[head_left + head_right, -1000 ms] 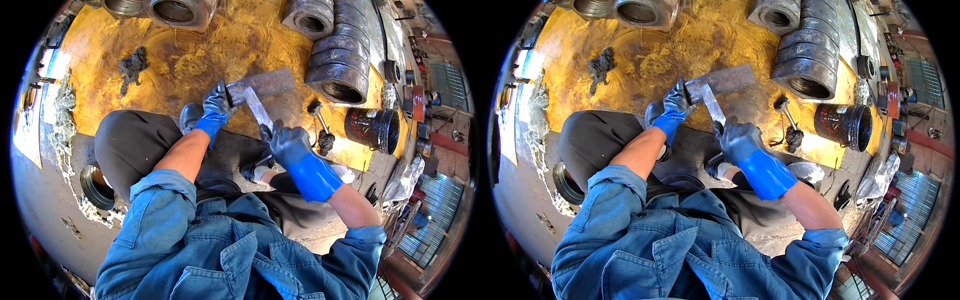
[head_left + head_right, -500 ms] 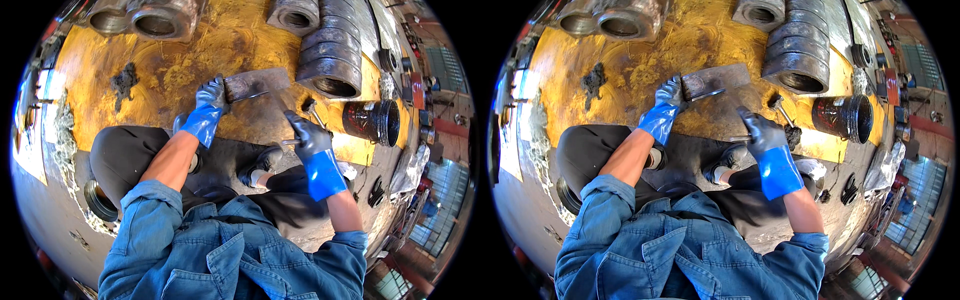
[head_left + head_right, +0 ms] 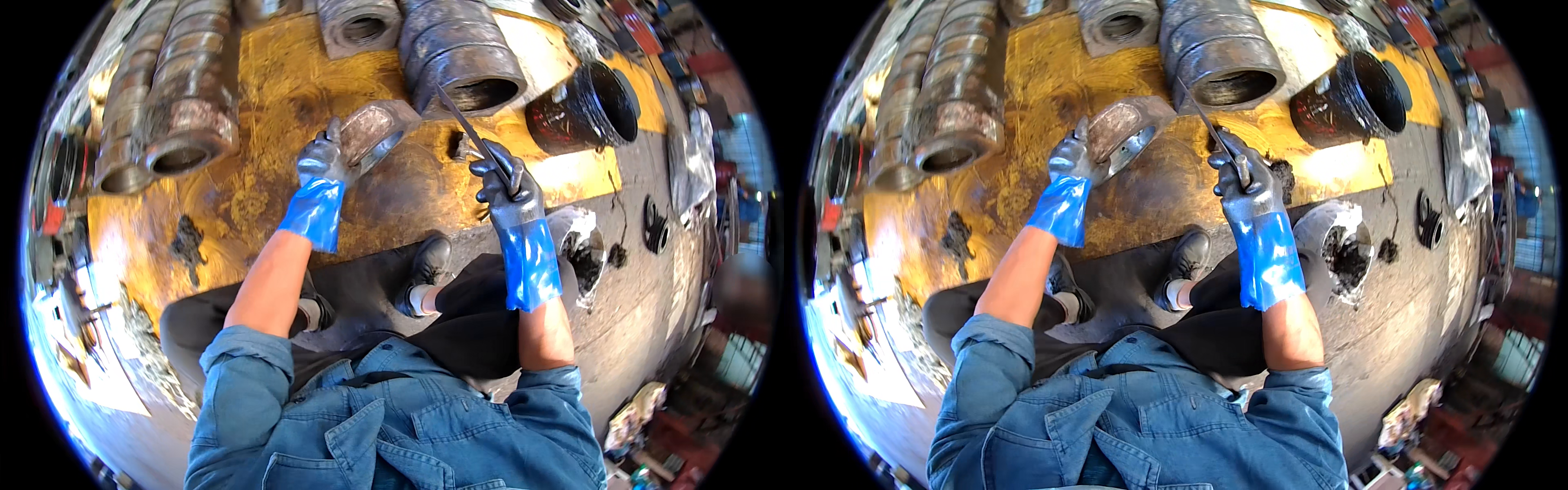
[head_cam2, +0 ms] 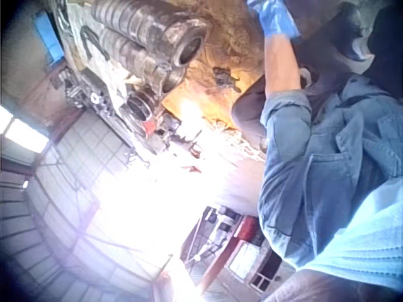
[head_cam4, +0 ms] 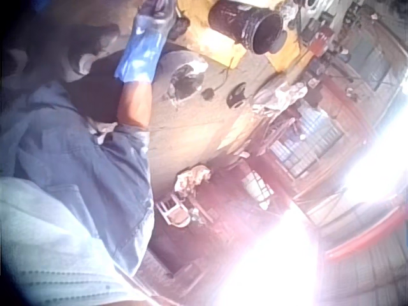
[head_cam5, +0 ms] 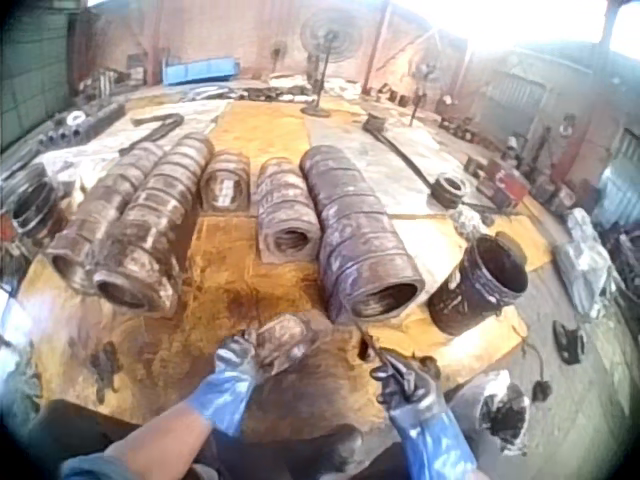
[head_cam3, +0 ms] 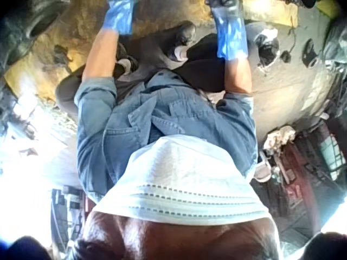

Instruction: The person sits on the floor and cleans metal parts using a hammer and a brush. They apply a substance from a blue packet to the parts and scrub them thoroughly.

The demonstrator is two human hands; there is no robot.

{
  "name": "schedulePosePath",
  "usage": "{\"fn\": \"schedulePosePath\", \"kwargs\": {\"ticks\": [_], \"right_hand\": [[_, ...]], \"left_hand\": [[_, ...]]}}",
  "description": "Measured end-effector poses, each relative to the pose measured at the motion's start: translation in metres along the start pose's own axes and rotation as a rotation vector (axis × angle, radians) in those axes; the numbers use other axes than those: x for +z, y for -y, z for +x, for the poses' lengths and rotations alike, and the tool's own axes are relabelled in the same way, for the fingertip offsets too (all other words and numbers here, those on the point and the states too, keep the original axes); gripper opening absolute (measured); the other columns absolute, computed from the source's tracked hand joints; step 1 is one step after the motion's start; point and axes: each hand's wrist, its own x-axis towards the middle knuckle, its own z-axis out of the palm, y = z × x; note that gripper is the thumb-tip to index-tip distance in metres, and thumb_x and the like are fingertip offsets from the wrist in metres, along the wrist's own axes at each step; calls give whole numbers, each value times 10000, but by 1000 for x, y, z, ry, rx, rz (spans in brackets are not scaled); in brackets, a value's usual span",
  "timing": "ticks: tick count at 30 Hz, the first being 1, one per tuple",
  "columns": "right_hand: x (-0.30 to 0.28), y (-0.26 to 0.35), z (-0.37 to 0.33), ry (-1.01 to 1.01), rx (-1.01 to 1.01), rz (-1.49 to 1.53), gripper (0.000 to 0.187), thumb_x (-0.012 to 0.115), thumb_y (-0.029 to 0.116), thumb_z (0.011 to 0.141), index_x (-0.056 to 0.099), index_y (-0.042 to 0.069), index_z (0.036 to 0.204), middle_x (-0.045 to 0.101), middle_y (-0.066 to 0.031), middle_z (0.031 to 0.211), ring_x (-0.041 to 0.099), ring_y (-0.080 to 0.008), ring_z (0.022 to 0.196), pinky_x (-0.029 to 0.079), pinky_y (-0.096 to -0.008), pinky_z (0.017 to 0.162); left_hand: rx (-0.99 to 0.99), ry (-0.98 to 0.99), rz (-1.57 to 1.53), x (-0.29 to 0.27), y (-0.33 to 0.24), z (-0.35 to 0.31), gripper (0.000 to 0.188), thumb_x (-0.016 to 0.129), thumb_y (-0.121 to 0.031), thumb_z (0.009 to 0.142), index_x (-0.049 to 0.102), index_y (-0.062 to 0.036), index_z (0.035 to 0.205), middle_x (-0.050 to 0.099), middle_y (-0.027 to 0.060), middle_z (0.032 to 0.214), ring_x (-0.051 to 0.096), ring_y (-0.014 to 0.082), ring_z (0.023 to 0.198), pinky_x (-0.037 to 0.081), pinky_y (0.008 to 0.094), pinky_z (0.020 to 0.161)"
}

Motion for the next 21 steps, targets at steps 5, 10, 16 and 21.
{"fn": "schedulePosePath", "kwargs": {"ticks": [5,10,16,21], "right_hand": [[-16,8,11,-109,-108,-215,298,574,68,1007,677,76,1286,736,-106,1033,720,-193,847,570,-308,752],[-26,20,21,-126,-133,-285,333,637,123,941,691,145,1268,720,-152,1168,698,-355,1050,565,-418,887],[-32,20,17,-37,-188,-473,385,627,50,916,689,138,1285,735,-145,1127,727,-306,995,576,-398,863],[-18,6,4,120,-76,-466,405,648,73,890,693,142,1286,735,-151,1141,722,-332,1010,568,-406,857]], "left_hand": [[83,-15,136,7,-52,43,1142,627,-809,746,333,-53,1549,661,199,1141,703,324,992,571,463,815],[86,177,191,-8,-53,51,1171,711,-683,733,202,-103,1613,608,220,1284,650,355,1131,531,483,949],[259,350,246,-49,-53,19,940,716,-671,775,449,-75,1451,678,189,1242,690,334,1092,559,451,884],[271,394,639,-21,-33,-5,931,716,-511,779,395,-96,1548,664,124,1050,680,307,950,580,442,804]]}}
